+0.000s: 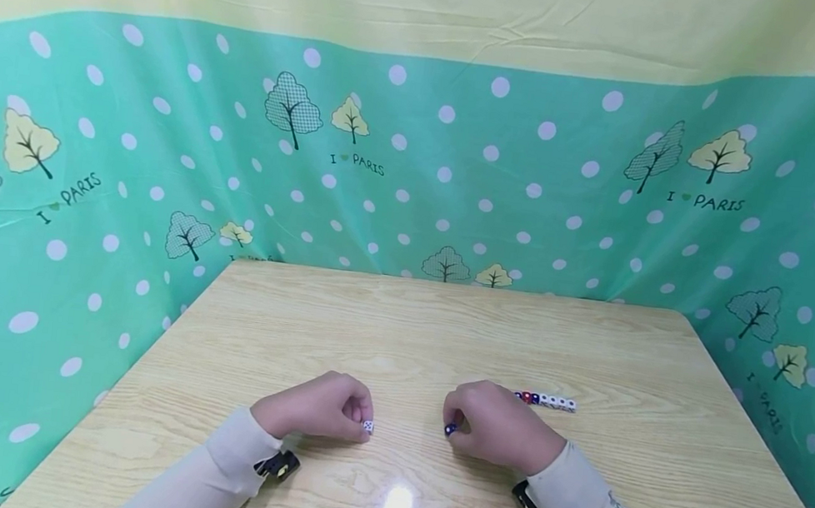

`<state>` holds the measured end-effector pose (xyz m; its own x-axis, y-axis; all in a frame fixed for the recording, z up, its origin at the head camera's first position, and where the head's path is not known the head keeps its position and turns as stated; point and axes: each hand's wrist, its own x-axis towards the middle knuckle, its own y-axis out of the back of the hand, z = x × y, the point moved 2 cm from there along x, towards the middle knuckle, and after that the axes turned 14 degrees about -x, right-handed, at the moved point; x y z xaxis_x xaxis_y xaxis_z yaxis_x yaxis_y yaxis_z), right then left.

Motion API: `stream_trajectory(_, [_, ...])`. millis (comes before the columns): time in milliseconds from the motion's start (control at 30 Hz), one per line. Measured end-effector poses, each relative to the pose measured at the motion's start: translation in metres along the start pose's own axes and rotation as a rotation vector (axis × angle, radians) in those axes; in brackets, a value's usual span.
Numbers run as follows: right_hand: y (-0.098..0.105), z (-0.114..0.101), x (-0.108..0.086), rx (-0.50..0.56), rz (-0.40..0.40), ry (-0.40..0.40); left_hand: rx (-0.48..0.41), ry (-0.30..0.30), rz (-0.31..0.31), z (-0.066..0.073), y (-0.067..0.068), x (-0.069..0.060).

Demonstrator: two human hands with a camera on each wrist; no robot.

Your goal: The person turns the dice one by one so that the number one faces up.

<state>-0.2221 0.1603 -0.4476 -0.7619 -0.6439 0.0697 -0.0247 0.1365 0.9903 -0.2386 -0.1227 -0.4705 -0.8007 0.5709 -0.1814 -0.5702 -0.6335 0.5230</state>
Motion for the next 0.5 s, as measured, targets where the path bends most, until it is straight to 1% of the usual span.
stream_trajectory(267, [-0.004,0.0016,0.0004,0.093,-0.034,0.017,0.013,0.0,-0.001,0.0001,0.0004,0.0001])
stream_trajectory(500, [-0.0056,0.0029,0.0008,0.111,-0.032,0.022,0.012,0.002,0.002,-0.0001,0.0003,-0.0001])
